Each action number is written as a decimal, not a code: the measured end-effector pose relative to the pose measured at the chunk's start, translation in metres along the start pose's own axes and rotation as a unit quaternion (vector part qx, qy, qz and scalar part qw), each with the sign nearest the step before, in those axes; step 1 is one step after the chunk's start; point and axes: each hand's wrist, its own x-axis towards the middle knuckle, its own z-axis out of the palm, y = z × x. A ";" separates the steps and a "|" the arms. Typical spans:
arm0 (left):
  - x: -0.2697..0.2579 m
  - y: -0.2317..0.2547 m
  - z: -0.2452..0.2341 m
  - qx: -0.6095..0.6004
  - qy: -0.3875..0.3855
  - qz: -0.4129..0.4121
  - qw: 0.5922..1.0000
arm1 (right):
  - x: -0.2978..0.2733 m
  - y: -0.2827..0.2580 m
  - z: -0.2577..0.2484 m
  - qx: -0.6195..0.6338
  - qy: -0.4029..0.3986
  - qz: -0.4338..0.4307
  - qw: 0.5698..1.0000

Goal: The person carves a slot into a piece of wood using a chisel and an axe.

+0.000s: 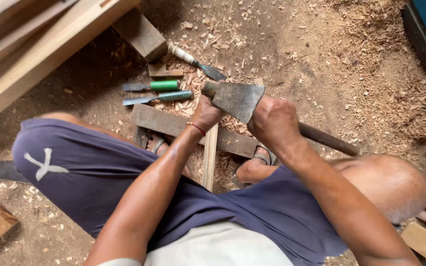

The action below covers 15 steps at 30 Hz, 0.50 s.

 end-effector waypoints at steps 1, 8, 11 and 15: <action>-0.001 -0.005 0.002 0.022 -0.011 0.013 1.000 | -0.004 0.001 -0.002 -0.011 -0.002 0.003 1.000; -0.006 -0.020 0.001 -0.012 0.026 -0.061 0.998 | -0.006 0.008 0.024 -0.071 -0.083 0.057 0.992; -0.012 -0.040 0.001 0.122 0.000 -0.155 0.980 | -0.012 0.011 0.039 -0.023 -0.087 0.088 0.992; 0.001 -0.052 -0.013 0.173 -0.067 -0.033 0.982 | -0.014 0.024 0.048 0.087 0.171 -0.112 0.975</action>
